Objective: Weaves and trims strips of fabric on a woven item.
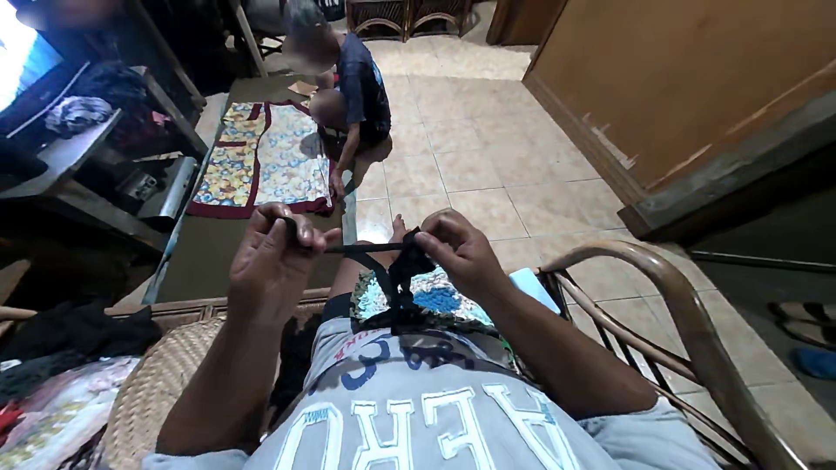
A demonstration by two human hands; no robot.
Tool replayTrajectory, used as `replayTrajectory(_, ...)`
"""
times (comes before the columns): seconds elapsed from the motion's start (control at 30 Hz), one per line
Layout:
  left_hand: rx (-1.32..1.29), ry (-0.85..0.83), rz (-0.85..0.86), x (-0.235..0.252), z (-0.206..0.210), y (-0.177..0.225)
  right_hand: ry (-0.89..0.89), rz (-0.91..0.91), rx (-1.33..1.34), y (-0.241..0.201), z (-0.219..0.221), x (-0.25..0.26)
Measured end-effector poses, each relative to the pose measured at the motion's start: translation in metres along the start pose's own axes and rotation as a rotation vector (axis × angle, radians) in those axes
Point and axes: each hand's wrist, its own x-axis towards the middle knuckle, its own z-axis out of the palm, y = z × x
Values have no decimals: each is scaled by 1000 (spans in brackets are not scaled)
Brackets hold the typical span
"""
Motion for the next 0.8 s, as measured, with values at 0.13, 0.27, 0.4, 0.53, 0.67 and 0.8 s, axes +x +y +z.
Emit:
replayTrajectory(0.13, 304, -135, 59, 7, -1, 16, -61, -126, -74, -21, -17, 20)
replayTrajectory(0.27, 1191, -302, 185, 5, -3, 21, -111, -193, -144, -37, -24, 32)
replayTrajectory(0.4, 1445, -356, 221, 3, -5, 11, -122, -179, -133, -38, -31, 36)
replayTrajectory(0.53, 1164, -306, 251, 8, -9, 14, -174, -120, -44, -22, -17, 33)
replayTrajectory(0.67, 713, -204, 250, 24, -8, 26, -364, -55, -50, -8, 5, 32)
replayTrajectory(0.8, 526, -108, 233, 36, -1, 41, -636, 2, -99, 22, 24, 30)
